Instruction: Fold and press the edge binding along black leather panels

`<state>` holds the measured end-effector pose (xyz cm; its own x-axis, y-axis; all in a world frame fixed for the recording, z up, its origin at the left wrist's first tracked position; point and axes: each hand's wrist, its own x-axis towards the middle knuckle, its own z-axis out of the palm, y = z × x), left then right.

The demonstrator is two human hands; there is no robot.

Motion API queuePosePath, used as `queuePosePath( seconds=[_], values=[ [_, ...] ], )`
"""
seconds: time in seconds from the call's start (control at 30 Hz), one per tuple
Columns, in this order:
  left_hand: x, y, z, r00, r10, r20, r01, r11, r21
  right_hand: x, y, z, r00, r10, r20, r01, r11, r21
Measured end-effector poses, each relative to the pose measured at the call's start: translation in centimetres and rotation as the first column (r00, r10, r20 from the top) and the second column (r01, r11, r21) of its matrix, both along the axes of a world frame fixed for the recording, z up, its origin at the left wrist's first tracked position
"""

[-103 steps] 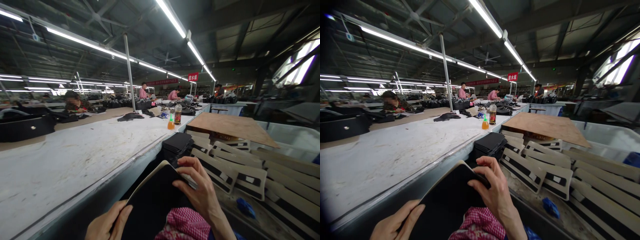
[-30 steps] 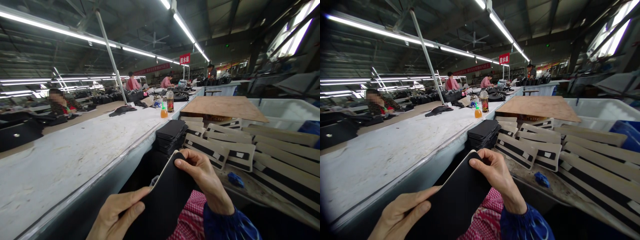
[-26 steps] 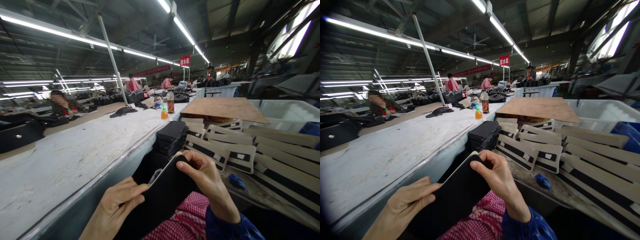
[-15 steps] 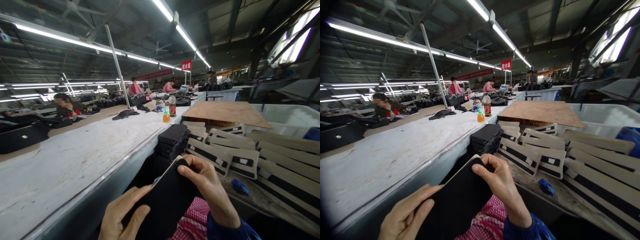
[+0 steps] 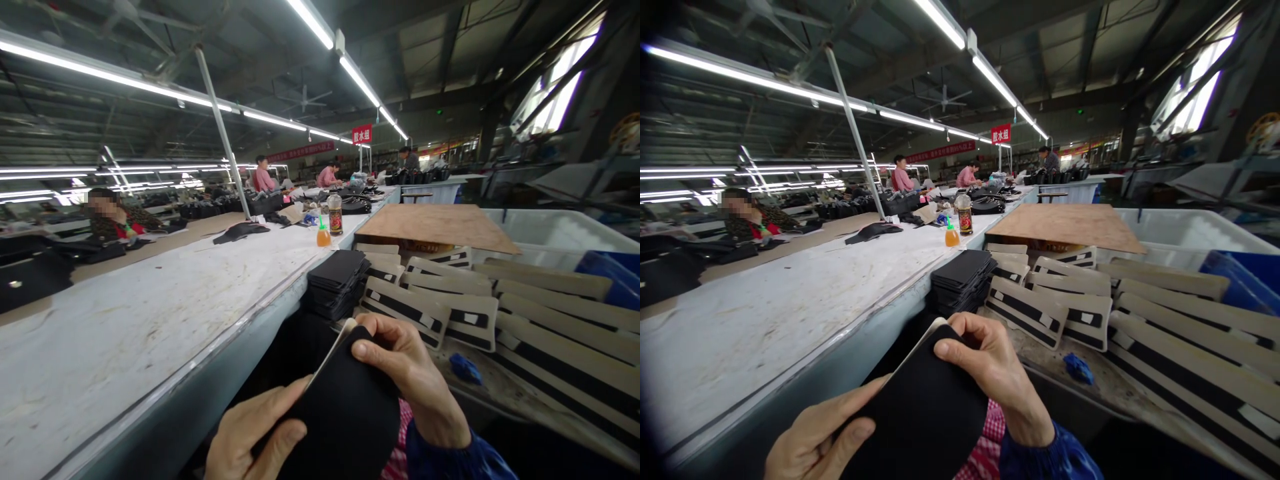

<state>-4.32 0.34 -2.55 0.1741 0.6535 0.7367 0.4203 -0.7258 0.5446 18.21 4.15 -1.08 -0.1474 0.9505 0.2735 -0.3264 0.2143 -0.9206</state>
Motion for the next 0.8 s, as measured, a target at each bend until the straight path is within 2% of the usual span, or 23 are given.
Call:
queuePosePath(
  seconds=[0.1,0.23,0.33,0.43,0.5,0.7,0.8],
  values=[
    [0.3,0.5,0.1,0.996,-0.048,-0.071,0.05,0.998,0.031,-0.2,-0.5,0.4,0.998,-0.007,0.059,0.006,1.0,0.026],
    [0.6,1.0,0.2,0.993,-0.107,-0.058,0.112,0.989,0.095,0.0,-0.6,0.4,0.997,0.052,0.057,-0.053,0.998,0.014],
    [0.8,1.3,0.0,0.981,-0.116,-0.153,0.131,0.987,0.097,-0.1,-0.5,0.3,0.993,0.012,0.118,-0.018,0.999,0.051],
    [1.1,1.8,-0.5,0.972,-0.06,-0.226,0.097,0.983,0.158,-0.6,-0.5,0.2,0.966,-0.076,0.246,0.041,0.988,0.146],
    [1.3,2.0,-0.8,0.975,-0.007,-0.222,0.054,0.978,0.203,-0.7,-0.5,0.2,0.955,-0.08,0.286,0.032,0.985,0.167],
    [0.9,2.1,-1.3,0.969,0.071,-0.238,-0.029,0.984,0.177,0.2,-0.1,0.5,0.953,0.099,0.286,-0.157,0.969,0.19],
    [0.3,2.0,-1.5,0.967,0.145,-0.21,-0.102,0.974,0.2,0.2,-0.1,0.3,0.982,0.047,0.181,-0.086,0.973,0.214]
  ],
)
